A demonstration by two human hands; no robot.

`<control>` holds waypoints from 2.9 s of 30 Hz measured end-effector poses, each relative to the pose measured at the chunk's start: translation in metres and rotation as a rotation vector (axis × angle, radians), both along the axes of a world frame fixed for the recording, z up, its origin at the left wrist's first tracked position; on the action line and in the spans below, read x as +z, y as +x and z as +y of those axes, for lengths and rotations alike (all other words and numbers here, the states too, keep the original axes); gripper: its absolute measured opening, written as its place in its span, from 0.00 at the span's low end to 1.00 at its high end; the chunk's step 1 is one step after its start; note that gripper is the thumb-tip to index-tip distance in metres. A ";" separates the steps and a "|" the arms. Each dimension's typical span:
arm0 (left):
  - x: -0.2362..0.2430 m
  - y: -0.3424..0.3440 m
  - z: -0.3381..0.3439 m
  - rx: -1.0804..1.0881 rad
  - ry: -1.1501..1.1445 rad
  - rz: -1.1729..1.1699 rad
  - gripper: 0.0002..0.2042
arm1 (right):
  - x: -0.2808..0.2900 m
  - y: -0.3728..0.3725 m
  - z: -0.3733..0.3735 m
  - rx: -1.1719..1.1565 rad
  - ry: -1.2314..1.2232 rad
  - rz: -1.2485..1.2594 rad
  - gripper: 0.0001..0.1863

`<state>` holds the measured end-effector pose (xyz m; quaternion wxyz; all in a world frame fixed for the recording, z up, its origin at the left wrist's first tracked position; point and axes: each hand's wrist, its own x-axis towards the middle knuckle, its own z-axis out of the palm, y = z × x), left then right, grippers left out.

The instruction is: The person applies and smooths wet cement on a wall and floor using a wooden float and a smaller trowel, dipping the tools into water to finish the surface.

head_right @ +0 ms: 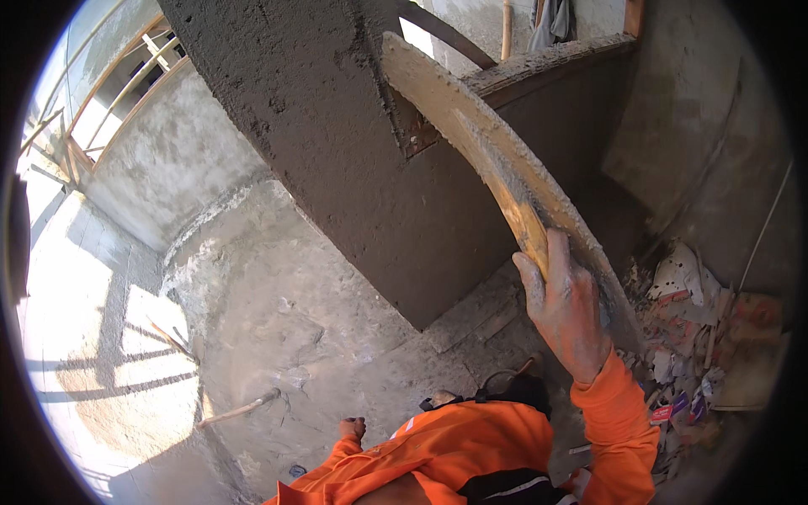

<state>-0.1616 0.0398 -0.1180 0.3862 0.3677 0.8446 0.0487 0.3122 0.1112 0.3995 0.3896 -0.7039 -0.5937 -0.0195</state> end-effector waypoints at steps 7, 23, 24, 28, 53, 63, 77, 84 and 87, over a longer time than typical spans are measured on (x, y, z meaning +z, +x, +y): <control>-0.029 -0.007 0.003 0.013 0.143 -0.065 0.16 | 0.018 0.008 -0.001 0.017 -0.139 -0.099 0.14; -0.026 0.009 0.011 0.084 0.138 -0.156 0.18 | 0.011 0.006 0.001 0.009 -0.179 -0.059 0.13; -0.025 0.011 0.009 0.037 0.153 -0.151 0.17 | 0.003 0.010 -0.002 0.017 -0.212 -0.079 0.13; -0.029 0.005 0.002 -0.041 0.150 -0.125 0.15 | -0.007 0.015 -0.020 0.086 -0.284 -0.136 0.13; -0.043 -0.024 0.004 0.008 0.097 -0.090 0.19 | -0.025 0.001 0.003 0.028 -0.166 -0.037 0.13; -0.030 -0.026 0.003 -0.038 0.072 -0.054 0.17 | -0.034 -0.001 -0.003 0.034 -0.146 0.067 0.14; -0.002 -0.008 0.001 -0.054 0.039 -0.028 0.17 | 0.004 -0.016 0.081 0.383 0.603 0.719 0.17; -0.008 0.013 -0.020 0.203 0.218 -0.191 0.17 | 0.061 -0.038 0.173 0.519 0.931 0.584 0.17; -0.021 0.000 -0.055 0.211 0.136 -0.120 0.18 | 0.062 -0.054 0.187 0.515 0.872 0.577 0.16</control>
